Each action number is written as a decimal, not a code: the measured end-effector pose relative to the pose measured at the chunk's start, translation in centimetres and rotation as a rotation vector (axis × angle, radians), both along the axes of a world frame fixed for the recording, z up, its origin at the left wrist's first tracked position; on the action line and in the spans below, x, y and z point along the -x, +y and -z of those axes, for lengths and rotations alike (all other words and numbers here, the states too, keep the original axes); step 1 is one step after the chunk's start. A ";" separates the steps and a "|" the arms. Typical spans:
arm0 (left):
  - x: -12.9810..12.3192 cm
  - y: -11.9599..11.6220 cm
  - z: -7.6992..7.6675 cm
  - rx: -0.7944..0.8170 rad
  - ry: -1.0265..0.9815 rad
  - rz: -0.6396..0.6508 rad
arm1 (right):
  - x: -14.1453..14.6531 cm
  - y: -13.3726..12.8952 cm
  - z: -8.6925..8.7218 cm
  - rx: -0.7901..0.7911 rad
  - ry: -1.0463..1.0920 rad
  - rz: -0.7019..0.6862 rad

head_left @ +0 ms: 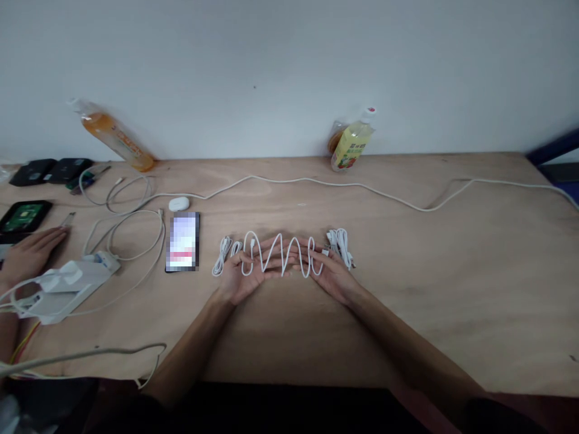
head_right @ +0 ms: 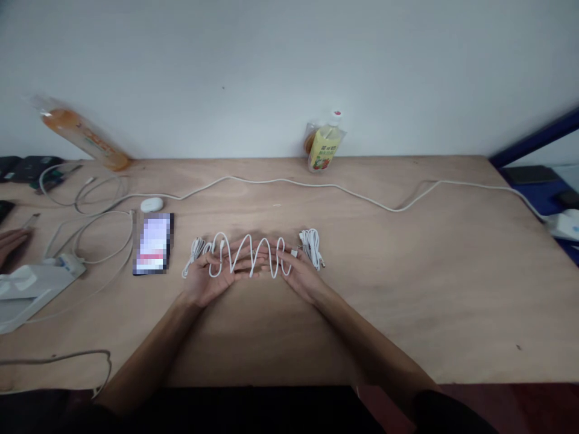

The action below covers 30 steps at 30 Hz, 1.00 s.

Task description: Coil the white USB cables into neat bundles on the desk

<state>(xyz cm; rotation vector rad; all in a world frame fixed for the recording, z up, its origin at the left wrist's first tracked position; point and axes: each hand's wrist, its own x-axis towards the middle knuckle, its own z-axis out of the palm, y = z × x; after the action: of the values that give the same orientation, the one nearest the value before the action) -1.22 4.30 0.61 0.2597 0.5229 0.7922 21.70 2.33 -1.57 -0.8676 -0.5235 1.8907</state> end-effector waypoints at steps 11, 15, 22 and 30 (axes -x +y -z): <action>0.0 0.0 0.2 -0.009 -0.002 0.009 | -0.1 0.1 0.0 -0.017 0.000 -0.011; 0.0 0.1 0.2 -0.013 0.015 0.012 | -0.1 0.1 0.1 -0.019 0.004 -0.008; 0.1 0.1 0.4 -0.017 0.012 0.010 | -0.1 0.1 0.3 -0.017 0.017 0.003; 0.0 0.1 0.3 -0.024 -0.014 0.008 | -0.1 0.1 0.4 -0.030 0.041 -0.006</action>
<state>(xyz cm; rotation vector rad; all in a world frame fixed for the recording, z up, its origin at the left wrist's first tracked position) -1.22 4.37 0.29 0.2782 0.4994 0.7922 21.80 2.46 -1.95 -0.8072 -0.5282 1.8976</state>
